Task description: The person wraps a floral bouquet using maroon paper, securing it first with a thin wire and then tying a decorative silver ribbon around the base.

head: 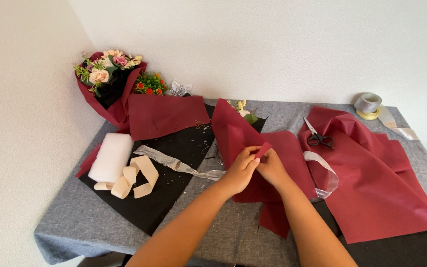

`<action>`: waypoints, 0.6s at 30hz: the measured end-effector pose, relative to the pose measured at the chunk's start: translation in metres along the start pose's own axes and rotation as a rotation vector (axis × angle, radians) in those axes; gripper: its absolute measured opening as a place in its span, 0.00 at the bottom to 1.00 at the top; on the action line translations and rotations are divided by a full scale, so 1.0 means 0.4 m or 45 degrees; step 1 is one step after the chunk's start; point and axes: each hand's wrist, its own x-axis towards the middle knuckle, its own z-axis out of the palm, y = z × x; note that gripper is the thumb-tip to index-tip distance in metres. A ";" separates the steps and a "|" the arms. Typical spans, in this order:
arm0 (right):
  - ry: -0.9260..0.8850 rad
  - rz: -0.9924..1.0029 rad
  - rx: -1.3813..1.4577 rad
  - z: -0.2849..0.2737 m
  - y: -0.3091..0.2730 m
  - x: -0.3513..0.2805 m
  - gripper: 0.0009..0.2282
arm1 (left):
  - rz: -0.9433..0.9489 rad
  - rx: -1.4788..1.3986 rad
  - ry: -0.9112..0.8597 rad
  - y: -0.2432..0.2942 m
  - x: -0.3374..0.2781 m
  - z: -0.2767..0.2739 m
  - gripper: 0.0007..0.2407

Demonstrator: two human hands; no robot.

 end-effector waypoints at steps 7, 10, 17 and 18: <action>-0.009 -0.031 -0.112 0.001 0.014 0.001 0.03 | -0.131 -0.305 0.231 0.023 0.025 -0.033 0.20; -0.014 -0.050 -0.181 -0.001 0.023 0.002 0.05 | -0.426 -0.302 0.272 0.086 0.036 -0.065 0.19; 0.010 -0.097 -0.021 0.006 -0.082 -0.016 0.11 | -0.344 0.540 -0.006 0.111 0.038 -0.106 0.15; 0.009 -0.039 0.045 0.003 -0.094 -0.023 0.12 | -0.307 0.546 -0.045 0.096 0.038 -0.107 0.13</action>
